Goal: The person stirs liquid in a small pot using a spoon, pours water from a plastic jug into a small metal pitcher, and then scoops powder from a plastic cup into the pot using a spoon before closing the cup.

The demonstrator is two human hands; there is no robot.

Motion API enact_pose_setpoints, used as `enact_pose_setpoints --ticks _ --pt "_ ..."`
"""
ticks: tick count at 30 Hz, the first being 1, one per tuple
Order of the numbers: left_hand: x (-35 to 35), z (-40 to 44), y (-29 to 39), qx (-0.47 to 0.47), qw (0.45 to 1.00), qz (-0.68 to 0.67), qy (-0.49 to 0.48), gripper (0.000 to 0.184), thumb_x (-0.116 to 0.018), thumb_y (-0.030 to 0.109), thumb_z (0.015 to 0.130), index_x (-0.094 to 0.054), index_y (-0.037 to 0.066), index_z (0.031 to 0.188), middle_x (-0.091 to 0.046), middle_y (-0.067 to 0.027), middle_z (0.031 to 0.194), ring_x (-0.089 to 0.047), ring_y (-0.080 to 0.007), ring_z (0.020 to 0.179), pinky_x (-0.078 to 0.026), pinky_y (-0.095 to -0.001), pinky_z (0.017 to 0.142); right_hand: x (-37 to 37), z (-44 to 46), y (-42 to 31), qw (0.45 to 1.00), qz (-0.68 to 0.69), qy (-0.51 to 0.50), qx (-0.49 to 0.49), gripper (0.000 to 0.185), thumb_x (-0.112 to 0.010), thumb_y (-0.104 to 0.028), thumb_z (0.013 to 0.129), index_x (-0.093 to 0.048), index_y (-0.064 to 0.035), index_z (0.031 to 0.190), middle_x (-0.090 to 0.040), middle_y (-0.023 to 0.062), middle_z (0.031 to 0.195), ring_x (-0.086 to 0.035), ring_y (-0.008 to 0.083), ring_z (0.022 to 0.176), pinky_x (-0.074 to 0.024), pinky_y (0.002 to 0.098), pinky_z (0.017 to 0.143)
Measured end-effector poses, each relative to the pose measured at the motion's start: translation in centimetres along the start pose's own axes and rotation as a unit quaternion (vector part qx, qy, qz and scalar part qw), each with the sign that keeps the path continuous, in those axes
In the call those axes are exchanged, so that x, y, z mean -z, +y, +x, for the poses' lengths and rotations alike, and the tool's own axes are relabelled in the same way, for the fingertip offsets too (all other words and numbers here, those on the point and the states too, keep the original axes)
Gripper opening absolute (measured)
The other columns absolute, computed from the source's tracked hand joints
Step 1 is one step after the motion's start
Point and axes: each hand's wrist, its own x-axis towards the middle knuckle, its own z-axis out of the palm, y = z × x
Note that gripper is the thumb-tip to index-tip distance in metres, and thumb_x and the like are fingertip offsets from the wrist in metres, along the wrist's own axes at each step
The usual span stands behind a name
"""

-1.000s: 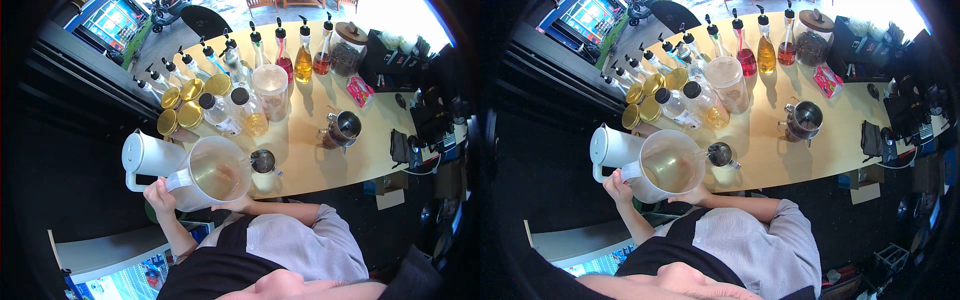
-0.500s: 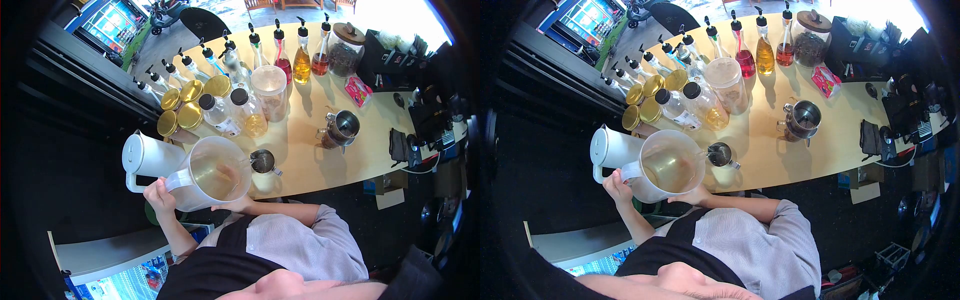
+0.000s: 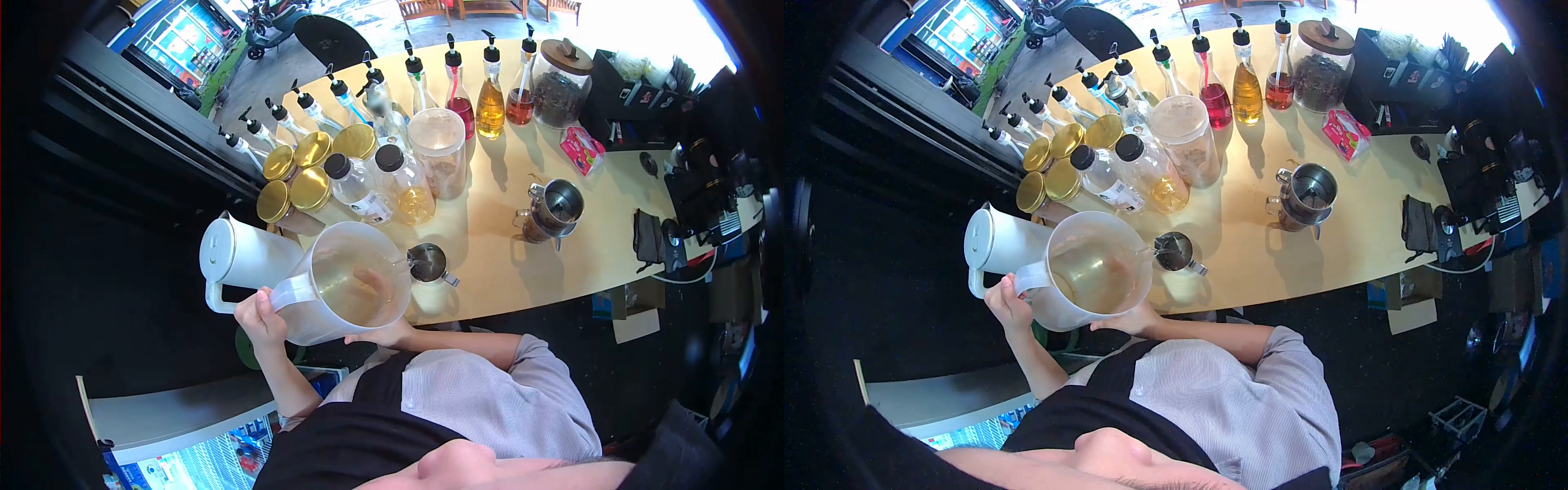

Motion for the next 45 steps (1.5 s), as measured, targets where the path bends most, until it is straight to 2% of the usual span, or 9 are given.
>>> enact_pose_setpoints --ticks 4,6,9,16,21,33,37,39,45 --pt "0.1 -0.1 0.2 0.005 1.0 0.006 -0.001 0.043 -0.037 0.016 0.093 -0.044 -0.004 0.055 -0.039 -0.0118 0.045 -0.043 -0.0247 0.036 -0.027 -0.0361 0.041 0.2 -0.1 -0.6 1.0 0.017 -0.017 -0.001 0.052 -0.085 -0.027 0.067 -0.064 -0.0053 0.109 -0.066 0.0043 0.11 -0.057 0.0167 0.106 -0.0439 0.0345 0.094" --pt "0.0 -0.1 0.2 0.003 1.0 0.006 0.003 0.043 -0.037 0.016 0.093 -0.043 -0.004 0.055 -0.038 -0.0116 0.045 -0.043 -0.0246 0.036 -0.026 -0.0359 0.041 0.3 -0.2 -1.2 0.997 0.043 -0.045 -0.046 0.05 -0.085 -0.025 0.068 -0.064 -0.0052 0.109 -0.066 0.0042 0.109 -0.058 0.0159 0.105 -0.0446 0.0344 0.093" --pt "0.1 -0.1 0.4 0.008 1.0 0.007 0.003 0.043 -0.037 0.015 0.093 -0.042 -0.003 0.054 -0.037 -0.011 0.044 -0.043 -0.0243 0.036 -0.026 -0.0356 0.041 -0.2 -0.1 -1.7 1.0 0.009 0.017 0.016 0.048 -0.084 -0.023 0.069 -0.063 -0.0052 0.109 -0.066 0.004 0.108 -0.058 0.0154 0.104 -0.0452 0.0344 0.092" --pt "0.1 -0.2 0.5 0.007 1.0 0.017 0.002 0.044 -0.036 0.016 0.093 -0.042 -0.002 0.053 -0.037 -0.0095 0.043 -0.042 -0.0231 0.035 -0.026 -0.0351 0.04 0.0 -0.3 -1.6 0.999 0.026 -0.027 -0.008 0.047 -0.084 -0.022 0.07 -0.063 -0.0057 0.109 -0.066 0.0042 0.108 -0.058 0.0159 0.103 -0.0456 0.0348 0.092" --pt "0.1 -0.2 0.3 -0.003 1.0 0.008 0.0 0.044 -0.037 0.016 0.093 -0.043 -0.003 0.054 -0.038 -0.01 0.044 -0.042 -0.0229 0.035 -0.026 -0.0351 0.04 -0.3 -0.6 -1.7 0.999 0.015 0.027 -0.012 0.06 -0.086 -0.027 0.067 -0.059 -0.0026 0.115 -0.063 0.0076 0.115 -0.056 0.0181 0.109 -0.0431 0.0352 0.096" --pt "0.3 -0.5 0.3 -0.005 1.0 0.012 0.001 0.041 -0.038 0.015 0.092 -0.043 -0.004 0.055 -0.039 -0.0123 0.045 -0.043 -0.0264 0.036 -0.027 -0.0366 0.041 -0.4 -0.6 -0.9 0.999 0.027 0.027 -0.009 0.073 -0.086 -0.028 0.066 -0.051 -0.0002 0.123 -0.057 0.0096 0.124 -0.05 0.0206 0.117 -0.0387 0.0363 0.102" --pt "0.4 -0.6 0.3 -0.004 1.0 0.014 0.0 0.041 -0.038 0.014 0.091 -0.047 -0.005 0.057 -0.043 -0.0134 0.046 -0.046 -0.0275 0.037 -0.029 -0.0369 0.041 -0.2 -0.7 -1.2 0.998 0.047 -0.009 -0.041 0.072 -0.086 -0.027 0.065 -0.052 -0.0004 0.122 -0.058 0.0091 0.123 -0.051 0.0201 0.116 -0.0391 0.036 0.101" --pt "0.5 -0.6 0.2 -0.003 1.0 0.013 0.0 0.041 -0.038 0.014 0.091 -0.047 -0.005 0.057 -0.043 -0.0136 0.046 -0.047 -0.0278 0.037 -0.029 -0.0367 0.041 -0.2 -0.7 -1.3 1.0 -0.026 -0.002 -0.001 0.07 -0.086 -0.027 0.066 -0.053 -0.0007 0.121 -0.059 0.0088 0.121 -0.052 0.0194 0.114 -0.0397 0.0356 0.1" --pt "0.5 -0.8 0.1 0.004 1.0 0.02 0.004 0.042 -0.038 0.015 0.092 -0.048 -0.005 0.057 -0.044 -0.0134 0.046 -0.048 -0.0276 0.038 -0.03 -0.0365 0.041 -0.4 -0.9 -1.4 1.0 0.015 0.004 -0.009 0.064 -0.085 -0.03 0.068 -0.057 -0.0021 0.118 -0.061 0.0083 0.119 -0.053 0.0192 0.113 -0.0408 0.0354 0.099"
